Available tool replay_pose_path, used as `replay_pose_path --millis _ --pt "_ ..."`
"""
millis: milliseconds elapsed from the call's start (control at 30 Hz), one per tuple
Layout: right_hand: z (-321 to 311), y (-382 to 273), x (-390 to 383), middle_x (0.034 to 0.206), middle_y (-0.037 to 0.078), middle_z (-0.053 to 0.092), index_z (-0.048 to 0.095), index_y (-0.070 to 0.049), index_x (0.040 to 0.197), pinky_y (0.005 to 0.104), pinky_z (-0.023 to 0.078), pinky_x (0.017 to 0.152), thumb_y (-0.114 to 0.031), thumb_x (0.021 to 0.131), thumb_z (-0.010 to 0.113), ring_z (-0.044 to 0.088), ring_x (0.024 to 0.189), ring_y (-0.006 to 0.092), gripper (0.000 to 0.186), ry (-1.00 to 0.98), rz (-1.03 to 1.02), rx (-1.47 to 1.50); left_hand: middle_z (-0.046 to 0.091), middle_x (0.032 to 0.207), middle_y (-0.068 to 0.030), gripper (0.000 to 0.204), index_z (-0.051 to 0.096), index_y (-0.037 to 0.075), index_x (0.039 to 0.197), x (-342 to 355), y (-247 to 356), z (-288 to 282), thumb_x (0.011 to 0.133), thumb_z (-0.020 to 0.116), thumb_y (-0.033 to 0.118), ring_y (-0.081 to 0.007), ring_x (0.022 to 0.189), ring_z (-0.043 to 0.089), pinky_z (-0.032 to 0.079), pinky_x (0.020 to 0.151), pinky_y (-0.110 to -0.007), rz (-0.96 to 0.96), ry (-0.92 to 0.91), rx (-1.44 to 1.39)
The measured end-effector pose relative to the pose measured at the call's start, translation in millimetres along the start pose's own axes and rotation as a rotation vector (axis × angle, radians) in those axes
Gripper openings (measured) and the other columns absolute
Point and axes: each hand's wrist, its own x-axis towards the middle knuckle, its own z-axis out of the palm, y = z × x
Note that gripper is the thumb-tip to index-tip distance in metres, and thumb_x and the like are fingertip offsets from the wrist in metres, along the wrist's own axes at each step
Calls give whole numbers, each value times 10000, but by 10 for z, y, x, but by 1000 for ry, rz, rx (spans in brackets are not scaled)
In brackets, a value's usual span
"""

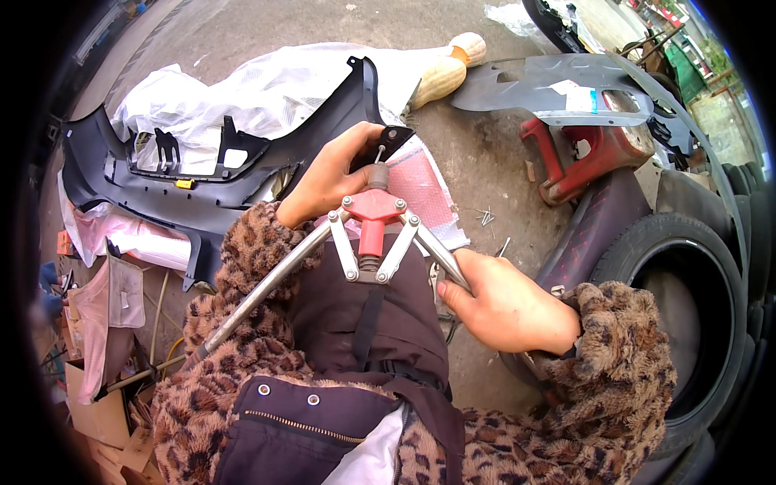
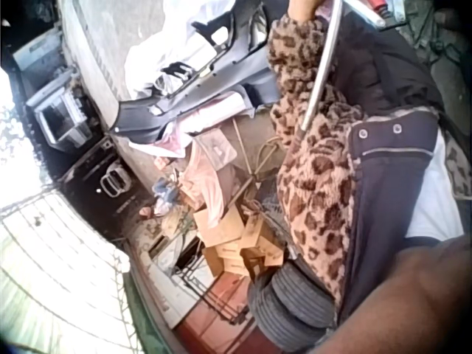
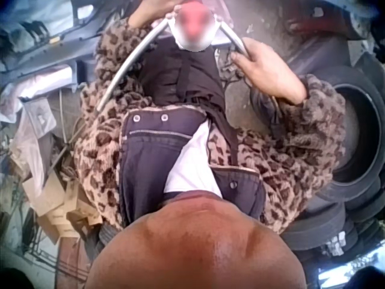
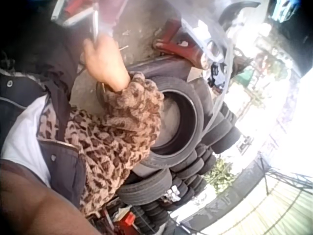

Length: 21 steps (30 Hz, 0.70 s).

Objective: The person is repairing a black car bumper by removing a metal bracket. They use pliers to pull out nails and a screwdriver to pry the bracket loose. The person then uses a red rivet gun to remove a fastener from the bumper.

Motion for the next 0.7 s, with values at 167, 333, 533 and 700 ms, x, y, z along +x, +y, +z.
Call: replay_pose_path --millis 167,333,533,700 --pt "25 7 30 851 245 648 571 33 1045 451 497 746 -202 984 570 660 818 385 244 1 13 17 618 1151 -73 419 523 -22 1268 -46 -13 2 862 569 -109 -120 1088 582 475 962 -295 -31 2 -34" --pt "53 65 10 814 253 634 566 37 1028 453 494 726 -205 979 576 651 789 397 247 -5 5 -1 610 1168 -70 414 519 -19 1272 -54 43 4 869 556 -105 -122 1098 579 469 976 -295 -28 0 3" --pt "56 76 1 804 264 628 557 46 1013 457 492 715 -202 971 584 650 785 411 253 -13 6 28 618 1095 -169 463 536 4 1251 -51 -85 79 803 636 -49 -319 1022 632 494 889 -362 59 73 -65" --pt "53 90 -12 803 278 627 545 54 1013 463 492 714 -201 965 588 655 791 425 263 -9 -13 5 622 1102 -165 462 536 5 1256 -58 -12 82 809 635 -59 -307 1033 632 492 904 -358 11 81 -28"
